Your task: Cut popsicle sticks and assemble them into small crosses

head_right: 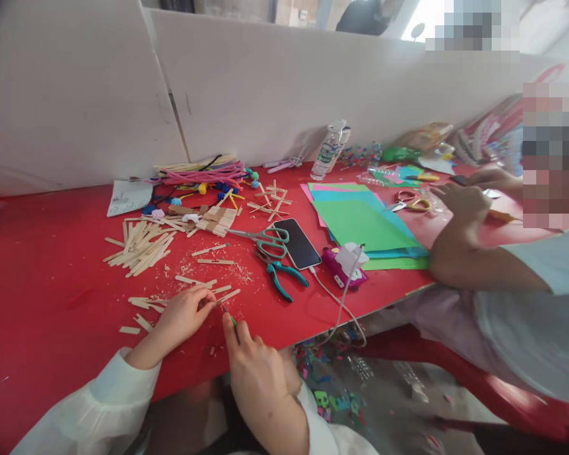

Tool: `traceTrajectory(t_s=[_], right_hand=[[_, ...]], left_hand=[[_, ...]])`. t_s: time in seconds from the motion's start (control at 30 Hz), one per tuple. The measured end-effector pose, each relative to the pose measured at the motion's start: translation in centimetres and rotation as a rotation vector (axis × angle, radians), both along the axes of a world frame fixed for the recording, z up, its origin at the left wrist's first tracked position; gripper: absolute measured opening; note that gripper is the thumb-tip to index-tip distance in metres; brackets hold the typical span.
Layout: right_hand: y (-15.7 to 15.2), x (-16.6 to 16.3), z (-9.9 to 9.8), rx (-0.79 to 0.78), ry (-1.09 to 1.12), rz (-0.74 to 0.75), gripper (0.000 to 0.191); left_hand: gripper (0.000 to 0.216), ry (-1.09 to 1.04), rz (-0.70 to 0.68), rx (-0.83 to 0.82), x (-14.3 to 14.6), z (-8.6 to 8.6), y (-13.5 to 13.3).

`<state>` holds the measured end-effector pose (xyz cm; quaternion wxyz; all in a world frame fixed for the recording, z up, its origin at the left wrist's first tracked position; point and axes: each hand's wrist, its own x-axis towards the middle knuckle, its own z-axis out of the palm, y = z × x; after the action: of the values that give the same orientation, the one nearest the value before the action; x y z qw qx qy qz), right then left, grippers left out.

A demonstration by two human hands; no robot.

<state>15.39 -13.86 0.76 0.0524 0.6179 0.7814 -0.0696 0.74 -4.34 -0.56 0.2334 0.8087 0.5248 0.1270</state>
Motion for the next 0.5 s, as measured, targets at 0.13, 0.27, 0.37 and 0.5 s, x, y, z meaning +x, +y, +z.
traceTrajectory(t_s=[0.13, 0.27, 0.37, 0.5], right_hand=[[0.1, 0.8, -0.5, -0.036, 0.203, -0.112, 0.058], [0.4, 1.5, -1.2, -0.068, 0.607, -0.231, 0.050], [0.7, 1.7, -1.8, -0.061, 0.831, -0.243, 0.050], [0.8, 1.8, -2.0, -0.063, 0.888, -0.252, 0.049]], left_hand=[[0.013, -0.011, -0.001, 0.000, -0.1, -0.1, 0.0], [0.013, -0.013, 0.008, -0.003, -0.1, 0.0, 0.0], [0.013, -0.006, 0.004, -0.011, 0.0, 0.0, -0.1], [0.013, 0.000, 0.003, -0.013, 0.0, 0.1, -0.1]])
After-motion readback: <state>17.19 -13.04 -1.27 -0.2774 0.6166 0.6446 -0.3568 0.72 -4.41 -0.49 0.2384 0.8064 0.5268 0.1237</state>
